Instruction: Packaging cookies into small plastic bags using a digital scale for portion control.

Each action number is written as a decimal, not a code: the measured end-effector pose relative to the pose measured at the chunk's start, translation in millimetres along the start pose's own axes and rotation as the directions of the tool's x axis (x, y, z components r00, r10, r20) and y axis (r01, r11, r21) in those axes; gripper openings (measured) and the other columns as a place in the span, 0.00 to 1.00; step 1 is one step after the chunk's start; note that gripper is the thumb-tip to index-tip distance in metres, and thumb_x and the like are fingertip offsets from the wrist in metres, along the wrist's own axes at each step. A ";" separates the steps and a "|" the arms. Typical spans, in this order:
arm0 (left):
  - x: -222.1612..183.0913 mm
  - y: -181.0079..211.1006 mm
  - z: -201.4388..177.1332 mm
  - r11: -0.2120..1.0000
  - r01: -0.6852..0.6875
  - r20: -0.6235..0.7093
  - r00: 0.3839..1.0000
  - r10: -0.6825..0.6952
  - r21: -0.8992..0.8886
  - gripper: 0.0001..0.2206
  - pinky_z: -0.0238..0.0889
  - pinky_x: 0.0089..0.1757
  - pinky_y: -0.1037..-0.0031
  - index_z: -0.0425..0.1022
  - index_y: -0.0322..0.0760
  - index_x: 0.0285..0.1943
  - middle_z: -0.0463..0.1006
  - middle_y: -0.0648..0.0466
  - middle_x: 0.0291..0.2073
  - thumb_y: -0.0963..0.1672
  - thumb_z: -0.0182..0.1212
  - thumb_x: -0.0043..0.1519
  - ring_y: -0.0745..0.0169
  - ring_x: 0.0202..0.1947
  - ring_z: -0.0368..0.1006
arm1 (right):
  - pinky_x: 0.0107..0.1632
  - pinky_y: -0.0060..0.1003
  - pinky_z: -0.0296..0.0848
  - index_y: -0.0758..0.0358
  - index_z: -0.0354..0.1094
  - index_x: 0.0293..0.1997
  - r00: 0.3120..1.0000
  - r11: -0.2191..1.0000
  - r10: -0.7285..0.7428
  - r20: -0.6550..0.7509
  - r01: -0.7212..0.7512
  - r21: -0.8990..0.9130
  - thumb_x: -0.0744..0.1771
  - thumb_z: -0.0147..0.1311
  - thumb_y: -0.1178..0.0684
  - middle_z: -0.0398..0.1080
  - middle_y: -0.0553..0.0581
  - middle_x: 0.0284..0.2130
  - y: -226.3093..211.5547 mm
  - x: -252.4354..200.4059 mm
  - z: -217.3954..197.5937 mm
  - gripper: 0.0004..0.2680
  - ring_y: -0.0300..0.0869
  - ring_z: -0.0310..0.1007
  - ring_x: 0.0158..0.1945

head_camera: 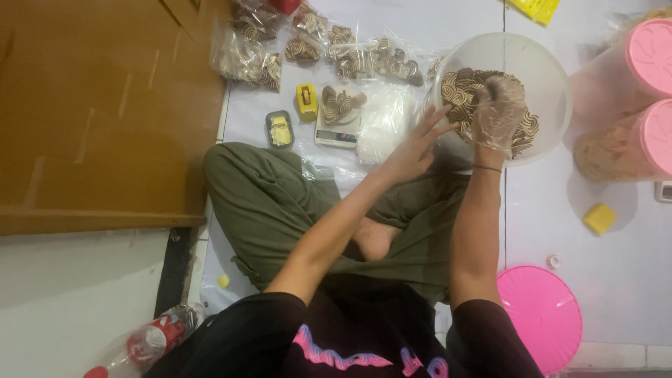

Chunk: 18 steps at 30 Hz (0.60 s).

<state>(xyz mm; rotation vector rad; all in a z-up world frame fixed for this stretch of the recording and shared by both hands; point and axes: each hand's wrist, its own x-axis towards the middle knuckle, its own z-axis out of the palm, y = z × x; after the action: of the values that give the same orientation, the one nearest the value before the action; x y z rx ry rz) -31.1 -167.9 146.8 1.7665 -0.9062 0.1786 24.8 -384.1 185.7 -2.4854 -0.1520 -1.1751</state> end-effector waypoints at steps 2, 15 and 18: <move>-17.5 28.4 -20.4 0.993 0.073 -0.021 0.997 -0.075 -0.096 0.36 0.55 0.67 0.56 0.64 0.54 0.72 0.50 0.60 0.78 0.33 0.48 0.52 0.43 0.79 0.42 | 0.43 0.39 0.73 0.57 0.74 0.42 0.996 0.996 -0.060 -0.068 0.055 -0.075 0.65 0.67 0.60 0.73 0.54 0.33 -44.2 20.9 -23.9 0.06 0.46 0.72 0.38; -101.0 -33.5 -114.1 0.853 0.400 -0.423 0.745 -0.516 -0.335 0.18 0.70 0.51 0.62 0.78 0.39 0.56 0.83 0.47 0.43 0.34 0.48 0.63 0.52 0.47 0.80 | 0.42 0.43 0.77 0.55 0.74 0.41 0.979 0.958 0.034 0.200 -0.089 0.273 0.69 0.58 0.61 0.73 0.54 0.36 -156.2 -25.9 57.0 0.04 0.49 0.78 0.40; -107.2 -26.5 -139.9 0.862 0.386 -0.508 0.697 -0.506 -0.329 0.16 0.71 0.51 0.64 0.79 0.40 0.54 0.83 0.48 0.42 0.35 0.50 0.64 0.55 0.46 0.80 | 0.49 0.41 0.74 0.50 0.75 0.38 0.898 0.927 0.325 0.297 -0.365 0.087 0.69 0.59 0.55 0.76 0.52 0.39 -156.9 -27.0 66.6 0.02 0.44 0.80 0.43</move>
<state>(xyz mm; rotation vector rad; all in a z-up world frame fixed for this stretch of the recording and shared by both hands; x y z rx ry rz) -46.3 8.5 126.3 1.5513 -0.0242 0.2775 15.0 -212.2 173.3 -2.4093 0.1264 -0.6445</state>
